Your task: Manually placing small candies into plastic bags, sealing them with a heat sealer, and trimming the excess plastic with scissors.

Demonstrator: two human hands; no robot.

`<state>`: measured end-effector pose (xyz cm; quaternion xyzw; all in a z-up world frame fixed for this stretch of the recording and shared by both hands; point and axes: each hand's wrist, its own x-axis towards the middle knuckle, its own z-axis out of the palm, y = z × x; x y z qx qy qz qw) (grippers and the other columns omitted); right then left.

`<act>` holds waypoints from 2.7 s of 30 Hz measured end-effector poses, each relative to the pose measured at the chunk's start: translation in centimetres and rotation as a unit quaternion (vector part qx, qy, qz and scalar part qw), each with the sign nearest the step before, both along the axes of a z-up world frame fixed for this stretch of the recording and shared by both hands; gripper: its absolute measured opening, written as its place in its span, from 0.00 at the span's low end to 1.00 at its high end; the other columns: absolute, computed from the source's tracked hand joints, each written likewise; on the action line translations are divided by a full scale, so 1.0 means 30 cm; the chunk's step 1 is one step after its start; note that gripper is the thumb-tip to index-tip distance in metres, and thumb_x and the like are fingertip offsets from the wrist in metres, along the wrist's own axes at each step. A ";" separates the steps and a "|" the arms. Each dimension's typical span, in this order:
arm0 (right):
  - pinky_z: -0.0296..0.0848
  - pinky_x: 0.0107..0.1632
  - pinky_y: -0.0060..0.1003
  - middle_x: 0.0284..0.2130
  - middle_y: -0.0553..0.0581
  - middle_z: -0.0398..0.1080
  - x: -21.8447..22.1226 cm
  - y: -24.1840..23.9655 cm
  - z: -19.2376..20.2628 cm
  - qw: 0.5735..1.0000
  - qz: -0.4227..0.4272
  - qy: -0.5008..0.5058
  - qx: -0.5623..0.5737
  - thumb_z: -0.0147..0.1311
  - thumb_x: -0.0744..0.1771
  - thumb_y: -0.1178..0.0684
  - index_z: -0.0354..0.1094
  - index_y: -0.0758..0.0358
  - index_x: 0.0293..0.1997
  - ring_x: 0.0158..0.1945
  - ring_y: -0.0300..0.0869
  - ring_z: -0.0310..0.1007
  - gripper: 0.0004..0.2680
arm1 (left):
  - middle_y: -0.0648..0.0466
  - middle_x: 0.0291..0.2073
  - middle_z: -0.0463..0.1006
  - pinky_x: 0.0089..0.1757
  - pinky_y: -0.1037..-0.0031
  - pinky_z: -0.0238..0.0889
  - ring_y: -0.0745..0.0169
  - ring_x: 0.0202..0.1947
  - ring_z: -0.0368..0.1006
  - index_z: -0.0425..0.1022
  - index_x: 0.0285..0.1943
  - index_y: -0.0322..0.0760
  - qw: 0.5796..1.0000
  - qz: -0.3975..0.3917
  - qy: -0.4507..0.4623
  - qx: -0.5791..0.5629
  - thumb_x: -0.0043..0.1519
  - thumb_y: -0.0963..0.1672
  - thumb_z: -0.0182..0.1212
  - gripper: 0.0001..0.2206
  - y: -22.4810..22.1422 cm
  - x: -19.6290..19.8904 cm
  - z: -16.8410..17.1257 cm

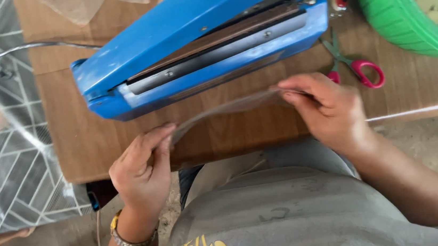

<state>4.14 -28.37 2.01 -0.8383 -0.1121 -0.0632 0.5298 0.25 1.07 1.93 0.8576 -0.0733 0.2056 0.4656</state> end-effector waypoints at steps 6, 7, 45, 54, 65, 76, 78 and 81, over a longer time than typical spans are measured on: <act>0.80 0.42 0.23 0.39 0.63 0.78 -0.027 -0.065 0.079 0.984 0.009 0.141 0.108 0.65 0.62 0.69 0.73 0.69 0.40 0.38 0.39 0.80 0.08 | 0.39 0.42 0.84 0.35 0.78 0.79 0.62 0.33 0.81 0.74 0.53 0.25 0.908 -0.054 0.139 -0.391 0.60 0.39 0.69 0.15 0.059 -0.018 0.083; 0.80 0.35 0.22 0.38 0.63 0.78 -0.030 -0.075 0.072 0.971 0.003 0.162 0.173 0.65 0.61 0.68 0.72 0.66 0.36 0.36 0.39 0.80 0.07 | 0.44 0.43 0.84 0.38 0.79 0.77 0.63 0.36 0.82 0.70 0.64 0.27 0.865 -0.102 0.084 -0.484 0.59 0.44 0.74 0.26 0.063 -0.012 0.062; 0.80 0.27 0.36 0.36 0.64 0.75 -0.053 0.152 -0.097 0.822 0.167 0.315 0.443 0.68 0.62 0.60 0.71 0.71 0.48 0.31 0.47 0.77 0.13 | 0.54 0.44 0.70 0.64 0.53 0.64 0.60 0.46 0.70 0.67 0.61 0.41 0.717 -0.239 0.024 -0.654 0.71 0.43 0.62 0.12 -0.197 0.025 0.079; 0.71 0.20 0.39 0.30 0.66 0.76 -0.052 0.077 -0.168 0.805 0.108 0.372 0.450 0.62 0.62 0.67 0.77 0.58 0.44 0.23 0.51 0.73 0.10 | 0.42 0.50 0.72 0.56 0.50 0.79 0.48 0.43 0.74 0.41 0.84 0.55 0.763 -0.141 -0.165 -0.609 0.69 0.37 0.61 0.39 -0.042 0.092 0.148; 0.72 0.20 0.45 0.28 0.74 0.77 -0.062 0.111 -0.121 0.791 0.167 0.360 0.466 0.67 0.63 0.58 0.68 0.60 0.59 0.19 0.58 0.76 0.19 | 0.44 0.56 0.67 0.56 0.53 0.74 0.50 0.47 0.69 0.66 0.57 0.41 0.792 -0.164 -0.202 -0.553 0.69 0.44 0.63 0.12 -0.066 0.089 0.189; 0.79 0.24 0.41 0.35 0.71 0.77 -0.045 0.134 -0.078 0.796 0.171 0.338 0.472 0.67 0.65 0.55 0.63 0.62 0.63 0.25 0.58 0.82 0.20 | 0.47 0.54 0.68 0.50 0.60 0.77 0.55 0.41 0.70 0.68 0.50 0.40 0.800 -0.113 -0.226 -0.544 0.67 0.49 0.71 0.16 -0.102 0.106 0.171; 0.78 0.23 0.42 0.33 0.71 0.77 -0.046 0.145 -0.069 0.796 0.168 0.336 0.475 0.65 0.66 0.56 0.63 0.64 0.62 0.26 0.59 0.83 0.19 | 0.48 0.52 0.69 0.49 0.61 0.77 0.56 0.40 0.71 0.68 0.48 0.40 0.801 -0.109 -0.230 -0.541 0.67 0.48 0.71 0.15 -0.103 0.111 0.176; 0.76 0.21 0.41 0.38 0.73 0.76 -0.045 0.154 -0.051 0.814 0.123 0.346 0.450 0.63 0.65 0.58 0.67 0.62 0.57 0.24 0.61 0.81 0.15 | 0.49 0.47 0.70 0.45 0.63 0.77 0.58 0.37 0.72 0.68 0.42 0.39 0.796 -0.095 -0.238 -0.549 0.66 0.49 0.70 0.15 -0.101 0.121 0.183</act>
